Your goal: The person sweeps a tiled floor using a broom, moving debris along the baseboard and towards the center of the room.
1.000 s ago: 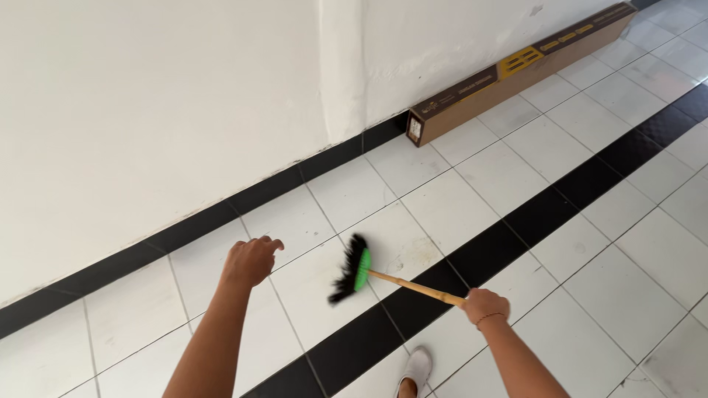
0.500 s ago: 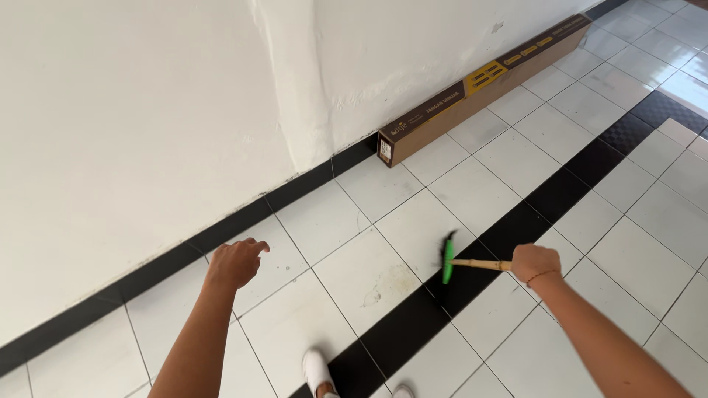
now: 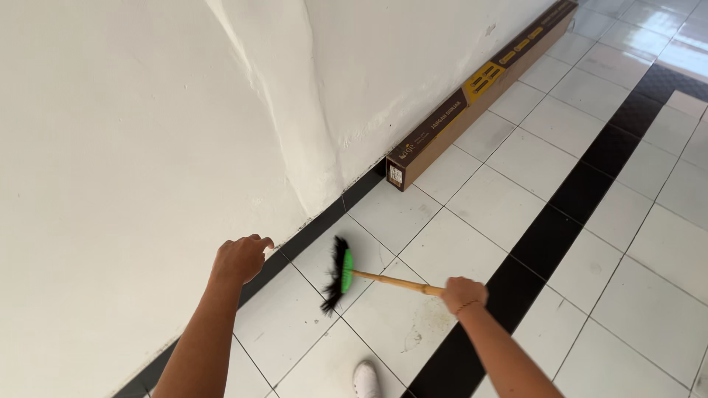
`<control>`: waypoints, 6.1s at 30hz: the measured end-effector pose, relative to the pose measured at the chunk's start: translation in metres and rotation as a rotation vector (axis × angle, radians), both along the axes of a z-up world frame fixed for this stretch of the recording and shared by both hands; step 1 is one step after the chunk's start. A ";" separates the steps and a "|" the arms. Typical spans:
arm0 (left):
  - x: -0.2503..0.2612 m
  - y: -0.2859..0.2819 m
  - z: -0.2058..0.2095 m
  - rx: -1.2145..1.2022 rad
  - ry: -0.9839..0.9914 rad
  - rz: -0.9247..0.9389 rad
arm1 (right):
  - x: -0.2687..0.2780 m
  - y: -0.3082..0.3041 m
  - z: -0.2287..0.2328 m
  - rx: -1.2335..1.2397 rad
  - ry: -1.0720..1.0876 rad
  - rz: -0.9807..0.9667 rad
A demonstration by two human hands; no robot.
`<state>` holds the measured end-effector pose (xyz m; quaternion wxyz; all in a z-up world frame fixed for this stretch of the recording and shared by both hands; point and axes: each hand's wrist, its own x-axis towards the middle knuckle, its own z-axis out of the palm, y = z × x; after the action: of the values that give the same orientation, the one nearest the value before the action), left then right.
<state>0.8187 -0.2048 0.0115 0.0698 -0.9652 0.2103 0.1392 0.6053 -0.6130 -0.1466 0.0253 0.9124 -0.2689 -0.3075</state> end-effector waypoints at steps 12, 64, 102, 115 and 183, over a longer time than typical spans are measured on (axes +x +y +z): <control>0.086 0.004 -0.011 0.026 0.032 -0.041 | 0.020 -0.198 0.046 -0.273 0.074 -0.093; 0.043 -0.195 -0.097 0.001 0.122 0.287 | 0.185 -0.429 0.098 0.164 0.178 0.281; -0.392 -0.176 -0.106 -0.023 0.047 0.543 | -0.113 -0.262 -0.008 0.034 0.180 0.558; -0.578 -0.211 -0.076 -0.054 0.085 0.779 | -0.116 -0.374 0.112 -0.318 0.142 0.790; -1.209 -0.269 -0.042 0.021 0.111 0.999 | -0.623 -0.370 0.155 -0.315 0.147 1.008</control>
<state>-0.3907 -0.4735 -0.0306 -0.0068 -0.9383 -0.2755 0.2088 -0.0174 -0.9827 0.0088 0.3255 0.8897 0.1622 -0.2761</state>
